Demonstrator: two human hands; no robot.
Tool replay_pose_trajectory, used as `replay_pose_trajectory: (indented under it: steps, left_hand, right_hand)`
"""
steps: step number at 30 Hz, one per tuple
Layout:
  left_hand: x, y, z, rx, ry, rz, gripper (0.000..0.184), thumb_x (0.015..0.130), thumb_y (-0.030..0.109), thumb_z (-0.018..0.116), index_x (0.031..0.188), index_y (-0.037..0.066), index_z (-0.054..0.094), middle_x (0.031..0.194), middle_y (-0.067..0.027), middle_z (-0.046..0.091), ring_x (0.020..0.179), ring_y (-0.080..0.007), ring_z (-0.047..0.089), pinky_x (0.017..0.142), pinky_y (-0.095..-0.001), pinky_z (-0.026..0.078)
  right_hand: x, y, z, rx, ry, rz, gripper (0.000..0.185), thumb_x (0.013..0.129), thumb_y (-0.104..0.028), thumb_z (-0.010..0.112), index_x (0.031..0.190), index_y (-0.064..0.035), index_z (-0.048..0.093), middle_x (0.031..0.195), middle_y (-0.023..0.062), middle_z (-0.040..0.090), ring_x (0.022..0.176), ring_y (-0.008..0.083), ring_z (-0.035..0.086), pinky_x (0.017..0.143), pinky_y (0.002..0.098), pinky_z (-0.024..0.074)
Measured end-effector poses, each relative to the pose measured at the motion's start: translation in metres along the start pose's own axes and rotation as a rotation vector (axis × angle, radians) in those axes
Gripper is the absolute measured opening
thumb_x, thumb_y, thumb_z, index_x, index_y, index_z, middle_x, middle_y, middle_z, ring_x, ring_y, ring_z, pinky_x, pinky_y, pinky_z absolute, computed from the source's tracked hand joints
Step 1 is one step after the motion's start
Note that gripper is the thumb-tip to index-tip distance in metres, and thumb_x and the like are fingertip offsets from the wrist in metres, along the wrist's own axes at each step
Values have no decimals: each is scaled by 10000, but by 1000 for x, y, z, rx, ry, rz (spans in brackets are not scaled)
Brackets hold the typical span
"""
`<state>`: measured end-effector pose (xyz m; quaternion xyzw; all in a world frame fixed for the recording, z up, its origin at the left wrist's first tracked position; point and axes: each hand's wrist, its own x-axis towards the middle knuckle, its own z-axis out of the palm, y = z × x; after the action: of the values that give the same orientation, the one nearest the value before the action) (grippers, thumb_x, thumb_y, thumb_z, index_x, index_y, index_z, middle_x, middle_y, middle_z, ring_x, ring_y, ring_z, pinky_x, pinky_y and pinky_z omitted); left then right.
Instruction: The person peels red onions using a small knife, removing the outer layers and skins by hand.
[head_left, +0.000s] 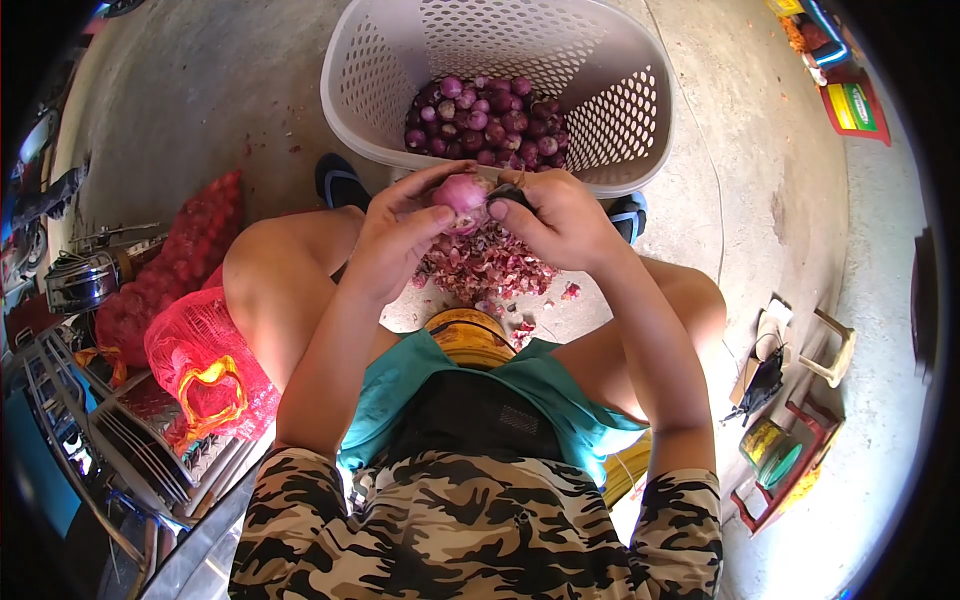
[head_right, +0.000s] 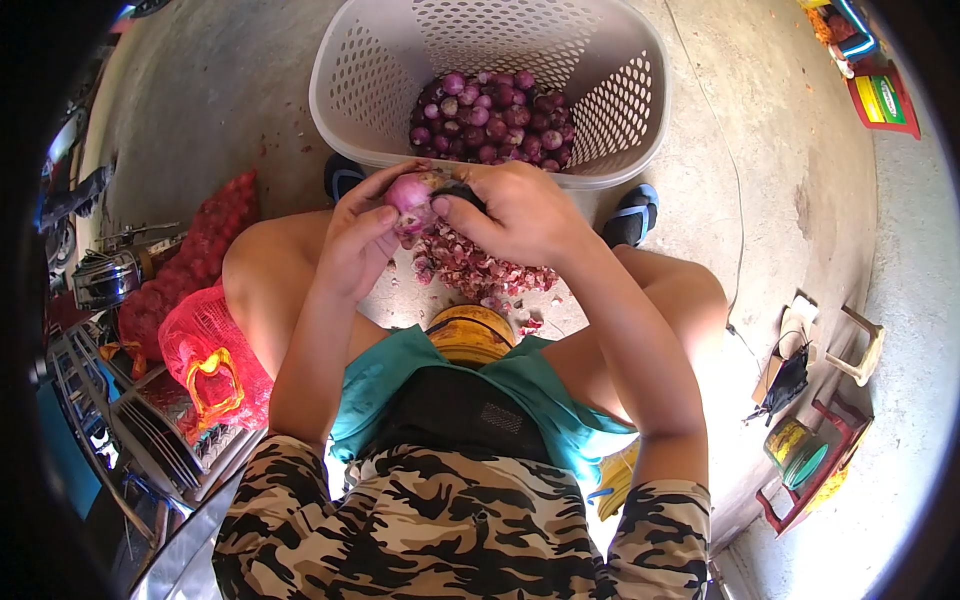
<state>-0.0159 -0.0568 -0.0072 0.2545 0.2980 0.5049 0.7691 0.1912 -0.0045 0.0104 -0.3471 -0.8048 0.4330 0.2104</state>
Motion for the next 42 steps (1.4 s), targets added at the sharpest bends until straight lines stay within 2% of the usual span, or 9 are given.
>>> replay_pose_trajectory:
  steps: [8,17,23,26,29,32,35,38,42]
  left_hand:
    - [0,-3,4,-15,-19,54,495,835,-3,600,1300,-61,443,1250,-153,536,1131,-206,545,987,-343,443]
    - [1,1,3,52,41,84,501,840,-5,589,1311,-64,429,1252,-151,532,1128,-198,542,980,-322,434]
    - [0,1,3,62,63,84,498,837,-15,590,1307,-59,433,1219,-147,551,1101,-191,556,962,-322,447]
    - [0,0,3,167,77,87,540,841,78,590,1324,-62,393,1251,-175,526,1143,-245,538,989,-373,423]
    - [1,-2,0,164,55,79,548,831,69,607,1323,-46,396,1247,-168,528,1142,-244,538,979,-369,430]
    - [1,-4,-3,196,63,69,539,824,50,617,1314,-27,406,1245,-159,528,1139,-238,537,963,-368,443]
    - [1,-4,1,151,90,102,490,816,-12,626,1275,20,458,1164,-99,559,1032,-161,565,869,-294,493]
    - [1,-3,-1,211,90,72,523,835,39,611,1311,14,397,1261,-153,513,1133,-238,535,936,-380,462]
    - [1,-4,-2,190,95,98,513,843,47,606,1309,26,392,1264,-159,507,1131,-239,536,922,-384,474]
  right_hand:
    - [0,7,10,23,92,-73,295,844,-299,563,1006,-66,648,688,184,606,635,370,592,562,434,465]
    - [1,5,12,-168,147,-231,271,799,-292,602,848,-28,635,625,163,576,585,348,581,516,427,453]
    - [2,7,10,-85,179,-287,341,773,-334,639,869,-9,609,629,155,565,583,335,586,524,406,464]
    - [0,10,5,-149,137,-247,386,760,-363,663,907,-10,610,654,158,580,600,335,595,535,403,473]
    - [0,11,8,-176,192,-219,382,762,-376,671,899,-24,618,666,150,593,597,330,597,533,400,477]
    - [2,5,12,-154,182,-172,341,786,-369,654,868,-40,622,670,138,603,586,312,601,531,394,482]
    - [4,3,17,-157,227,-205,308,811,-356,628,823,-48,625,642,126,597,570,298,601,524,394,480]
    - [4,4,18,-220,210,-227,309,827,-355,608,787,-48,624,621,121,595,567,291,604,510,397,469]
    - [3,0,16,-265,151,-214,333,820,-372,610,750,-47,610,594,116,584,550,295,593,493,399,453]
